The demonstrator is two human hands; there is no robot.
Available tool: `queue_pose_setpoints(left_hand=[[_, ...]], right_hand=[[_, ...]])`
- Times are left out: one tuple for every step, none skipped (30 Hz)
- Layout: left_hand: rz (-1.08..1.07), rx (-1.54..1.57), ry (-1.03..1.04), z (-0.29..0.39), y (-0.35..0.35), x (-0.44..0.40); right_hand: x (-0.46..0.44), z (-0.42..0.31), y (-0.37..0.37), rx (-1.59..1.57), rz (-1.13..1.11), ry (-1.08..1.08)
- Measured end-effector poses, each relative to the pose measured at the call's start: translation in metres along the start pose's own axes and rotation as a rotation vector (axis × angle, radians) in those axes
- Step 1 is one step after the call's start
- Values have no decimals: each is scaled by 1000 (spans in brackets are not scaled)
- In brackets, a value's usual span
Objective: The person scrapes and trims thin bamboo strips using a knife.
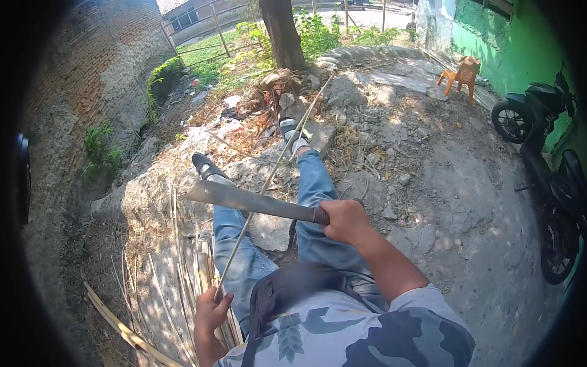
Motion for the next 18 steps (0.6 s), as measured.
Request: queue_pose_setpoints(left_hand=[[12,74,-56,-14,1,4],[15,64,-64,-20,3,6],[19,55,-71,-16,2,7],[24,46,-79,-11,0,10],[13,-6,-73,-2,2,10],[17,-8,-41,6,5,6],[20,-11,-10,12,9,3],[23,-16,21,19,13,-1],[10,-24,-3,25,17,-5],[12,-26,30,27,21,-12],[10,-29,62,27,26,-19],[7,-31,95,33,28,-23],[-3,-9,99,37,28,-24],[-9,-2,95,39,26,-23],[-18,4,88,40,23,-22],[-26,10,81,40,19,-19],[-24,4,67,40,13,-13],[-19,1,52,40,6,-6]], right_hand=[[2,11,-9,-32,47,76],[2,21,-13,-58,62,126],[2,30,-16,-83,78,175],[2,37,-17,-109,93,223],[2,37,-16,-142,74,223],[2,32,-14,-167,52,201],[3,23,-9,-193,30,179],[5,14,-2,-220,9,157],[4,2,7,-204,10,52],[5,-12,15,-171,-24,-16],[8,-27,22,-140,-58,-81],[10,-39,28,-107,-92,-146],[10,-45,33,-61,-114,-182],[9,-49,37,-14,-136,-219],[10,-53,40,33,-161,-255],[9,-49,37,39,-159,-231],[6,-43,31,45,-159,-208],[4,-37,24,51,-160,-187]])
Point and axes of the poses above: each hand's wrist, its own x-axis away from the middle knuckle, its own y-axis out of the palm, z = x × y, the point moved 7 cm from there along -x, towards the middle knuckle, and after that the axes turned 15 degrees about -z, right-handed, at the moved point
